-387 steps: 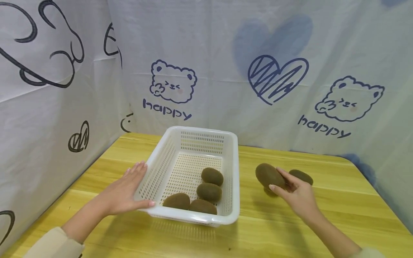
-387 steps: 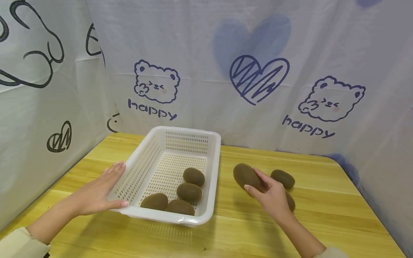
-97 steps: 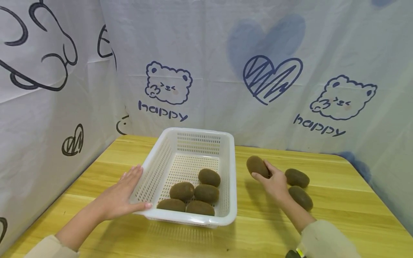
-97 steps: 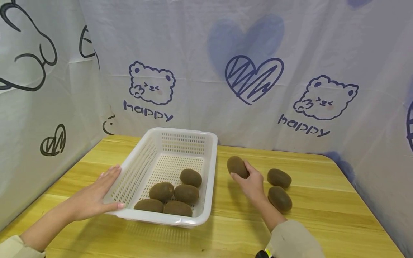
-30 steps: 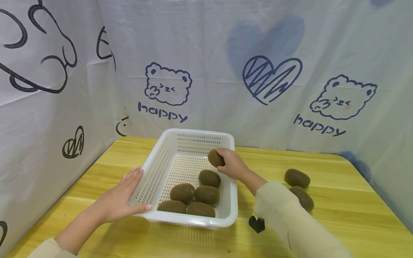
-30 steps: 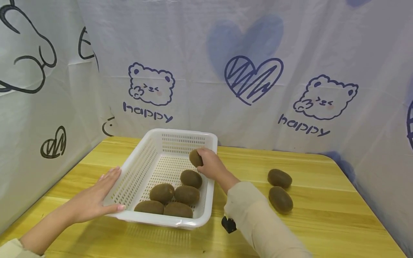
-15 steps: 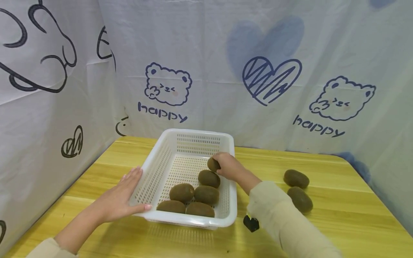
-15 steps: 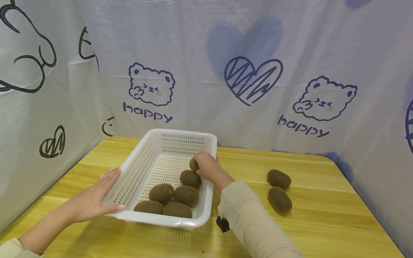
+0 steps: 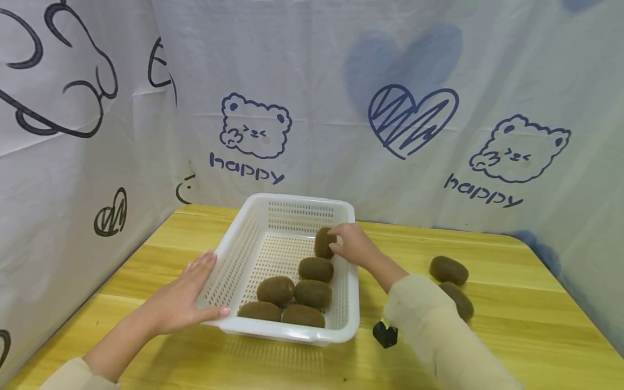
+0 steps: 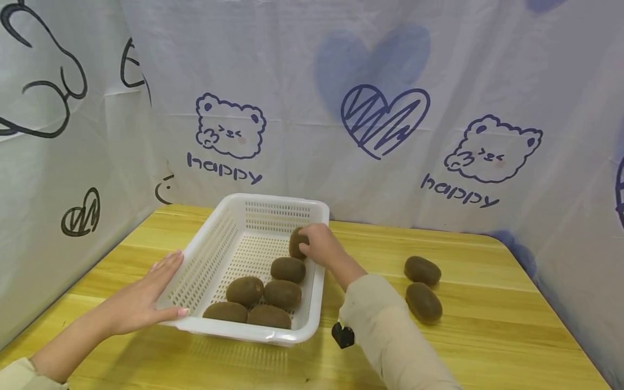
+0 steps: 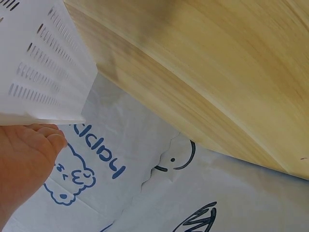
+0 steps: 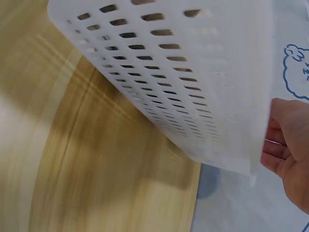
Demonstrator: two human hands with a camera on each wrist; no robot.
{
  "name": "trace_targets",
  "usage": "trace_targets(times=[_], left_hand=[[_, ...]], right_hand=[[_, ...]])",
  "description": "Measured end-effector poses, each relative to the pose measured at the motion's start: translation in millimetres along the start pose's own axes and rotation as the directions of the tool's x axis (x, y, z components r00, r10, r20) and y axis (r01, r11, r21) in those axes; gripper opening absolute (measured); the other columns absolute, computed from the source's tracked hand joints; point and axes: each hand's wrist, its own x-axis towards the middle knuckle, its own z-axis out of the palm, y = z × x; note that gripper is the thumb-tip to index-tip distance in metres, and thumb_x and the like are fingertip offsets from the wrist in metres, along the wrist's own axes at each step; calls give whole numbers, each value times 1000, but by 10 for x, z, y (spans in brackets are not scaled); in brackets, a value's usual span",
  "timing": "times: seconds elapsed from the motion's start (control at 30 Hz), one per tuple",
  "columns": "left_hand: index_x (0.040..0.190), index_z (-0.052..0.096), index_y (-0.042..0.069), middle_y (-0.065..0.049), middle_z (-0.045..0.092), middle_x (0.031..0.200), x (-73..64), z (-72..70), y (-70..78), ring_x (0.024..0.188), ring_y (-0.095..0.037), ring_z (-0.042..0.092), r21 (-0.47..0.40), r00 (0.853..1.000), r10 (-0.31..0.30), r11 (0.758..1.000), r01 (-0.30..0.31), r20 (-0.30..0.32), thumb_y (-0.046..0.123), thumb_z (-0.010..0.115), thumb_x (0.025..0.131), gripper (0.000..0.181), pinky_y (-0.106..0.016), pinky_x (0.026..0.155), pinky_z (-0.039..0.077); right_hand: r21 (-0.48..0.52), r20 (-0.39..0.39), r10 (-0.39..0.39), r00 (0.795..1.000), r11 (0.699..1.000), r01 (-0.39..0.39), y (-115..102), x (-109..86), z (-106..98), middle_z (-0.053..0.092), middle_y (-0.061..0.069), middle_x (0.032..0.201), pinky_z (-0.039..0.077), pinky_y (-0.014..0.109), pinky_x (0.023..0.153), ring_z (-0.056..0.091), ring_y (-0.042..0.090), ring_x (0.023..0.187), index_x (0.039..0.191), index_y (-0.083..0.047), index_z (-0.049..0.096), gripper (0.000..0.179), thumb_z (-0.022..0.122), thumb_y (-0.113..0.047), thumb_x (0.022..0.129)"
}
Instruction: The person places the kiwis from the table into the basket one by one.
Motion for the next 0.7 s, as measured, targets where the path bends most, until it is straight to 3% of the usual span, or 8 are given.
trace_targets(times=[0.1, 0.3, 0.5, 0.7], left_hand=[[146, 12, -5, -24, 11, 153, -1, -5, 4, 140, -43, 13, -7, 1000, -6, 1000, 6, 4, 60, 61, 77, 107, -59, 111, 19], [146, 14, -5, -25, 13, 153, 1, -14, 13, 140, -43, 15, 7, 1000, -2, 1000, 2, 3, 59, 62, 76, 107, -58, 111, 20], [146, 14, -6, -25, 13, 153, 2, -18, 19, 140, -44, 14, 3, 1000, -9, 1000, 9, 9, 59, 62, 76, 106, -58, 112, 19], [146, 13, -5, -24, 12, 153, 0, -15, 17, 140, -43, 13, -4, 1000, -16, 1000, 16, 12, 59, 62, 77, 106, -58, 112, 18]], right_hand=[[32, -50, 32, 998, 999, -30, 29, -25, -45, 63, 26, 112, 51, 44, 91, 59, 38, 108, 110, 10, 62, 30, 59, -3, 83], [54, -156, -4, 988, 998, 12, 100, -147, -116, 64, 27, 111, 49, 47, 94, 59, 39, 108, 108, 11, 63, 29, 60, -3, 83], [77, -235, 18, 972, 997, 0, 180, -303, -142, 62, 27, 114, 47, 50, 95, 57, 41, 110, 111, 11, 61, 31, 61, -4, 84], [94, -264, 28, 964, 996, -3, 293, -460, -126, 62, 28, 114, 46, 52, 95, 56, 43, 110, 112, 12, 60, 33, 62, -2, 83]])
